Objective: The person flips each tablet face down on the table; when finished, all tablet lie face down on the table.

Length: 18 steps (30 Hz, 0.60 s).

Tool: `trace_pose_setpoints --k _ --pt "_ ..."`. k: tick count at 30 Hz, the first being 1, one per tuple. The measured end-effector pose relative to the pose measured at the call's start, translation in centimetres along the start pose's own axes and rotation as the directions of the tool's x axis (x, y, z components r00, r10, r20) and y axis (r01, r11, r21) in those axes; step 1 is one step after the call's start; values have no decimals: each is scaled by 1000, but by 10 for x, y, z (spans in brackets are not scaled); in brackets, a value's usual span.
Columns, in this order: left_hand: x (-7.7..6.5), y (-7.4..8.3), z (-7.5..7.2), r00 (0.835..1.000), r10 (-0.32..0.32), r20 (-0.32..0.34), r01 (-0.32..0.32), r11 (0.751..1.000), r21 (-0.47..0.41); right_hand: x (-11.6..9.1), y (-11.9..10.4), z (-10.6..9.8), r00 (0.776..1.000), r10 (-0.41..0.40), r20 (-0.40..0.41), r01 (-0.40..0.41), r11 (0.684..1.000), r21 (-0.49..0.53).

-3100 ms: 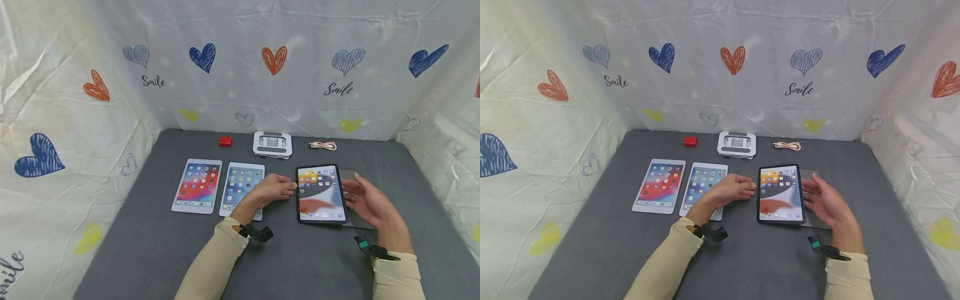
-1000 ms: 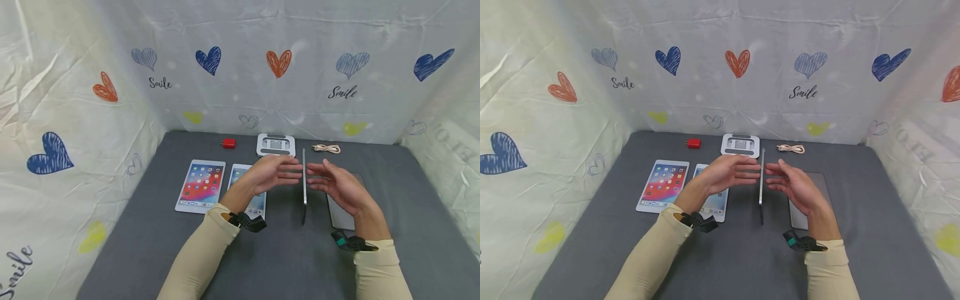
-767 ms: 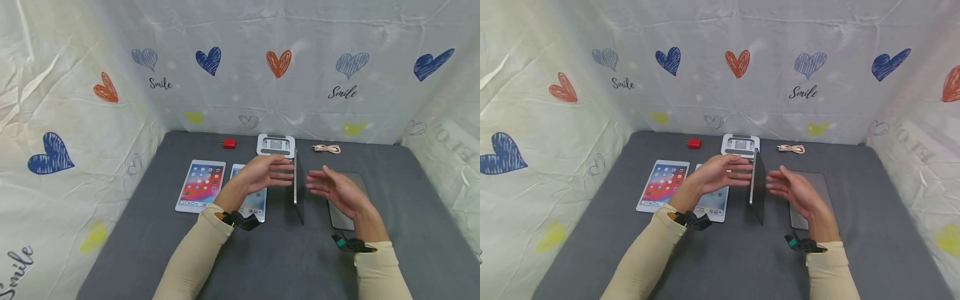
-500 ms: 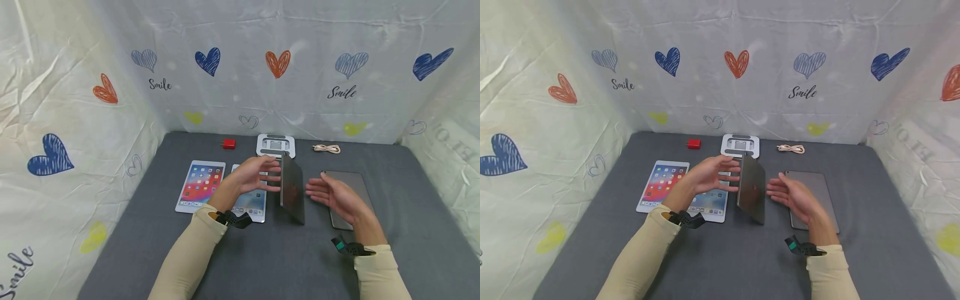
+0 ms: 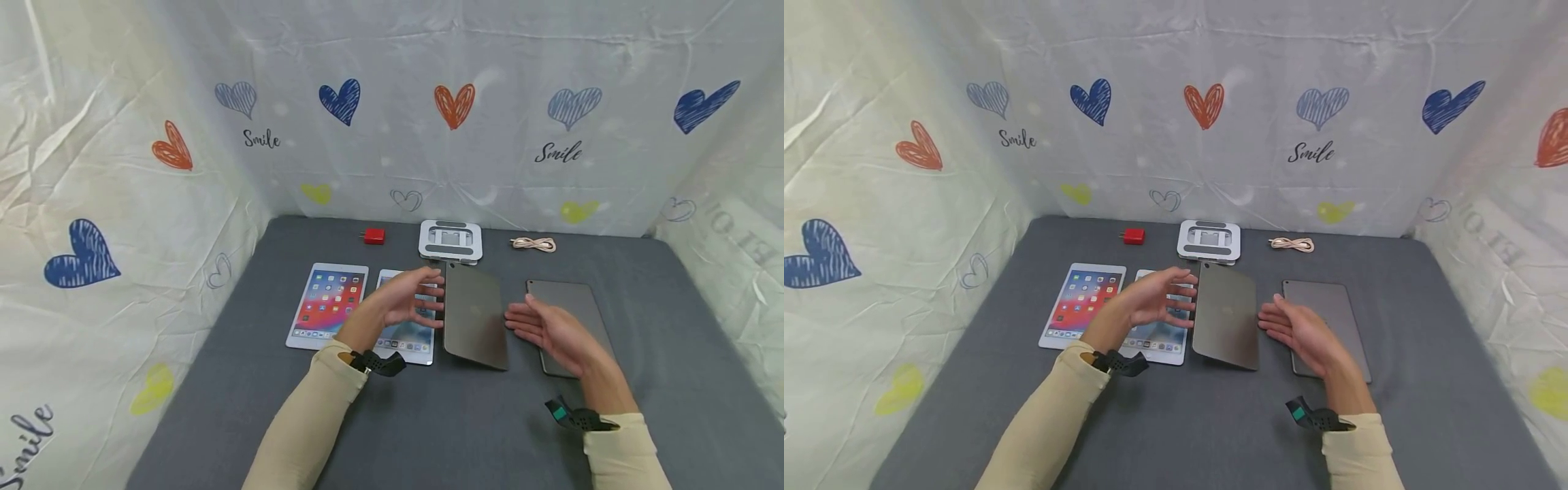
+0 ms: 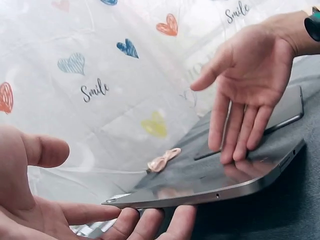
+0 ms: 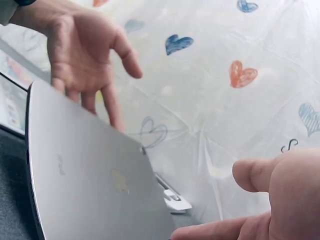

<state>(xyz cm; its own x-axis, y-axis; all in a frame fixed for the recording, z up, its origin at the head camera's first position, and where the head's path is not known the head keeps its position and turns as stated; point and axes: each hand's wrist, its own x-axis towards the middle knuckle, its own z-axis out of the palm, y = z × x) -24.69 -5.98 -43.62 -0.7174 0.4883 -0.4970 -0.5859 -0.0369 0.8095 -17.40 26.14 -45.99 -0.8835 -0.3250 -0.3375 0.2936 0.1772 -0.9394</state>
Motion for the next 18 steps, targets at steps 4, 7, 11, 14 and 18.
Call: trace_pose_setpoints --k 4,7,11,14,18 --pt "9 -8 3 1000 -20 -6 20 1000 0 -6 1 -3 1000 -3 -7 2 1000 -25" --pt "15 -12 7 1000 -21 -11 21 1000 7 -11 1 -5 1000 3 -16 -4 999 -49" --pt "20 -15 15 1000 -20 -17 20 1000 24 -14 1 -6 999 15 -31 -17 998 -63" --pt "22 -15 20 999 -28 -16 28 999 37 -17 1 -6 999 15 -47 -18 997 -73" --pt "25 -16 26 999 -30 -23 32 997 75 -20 2 -8 998 12 -65 -18 995 -98"
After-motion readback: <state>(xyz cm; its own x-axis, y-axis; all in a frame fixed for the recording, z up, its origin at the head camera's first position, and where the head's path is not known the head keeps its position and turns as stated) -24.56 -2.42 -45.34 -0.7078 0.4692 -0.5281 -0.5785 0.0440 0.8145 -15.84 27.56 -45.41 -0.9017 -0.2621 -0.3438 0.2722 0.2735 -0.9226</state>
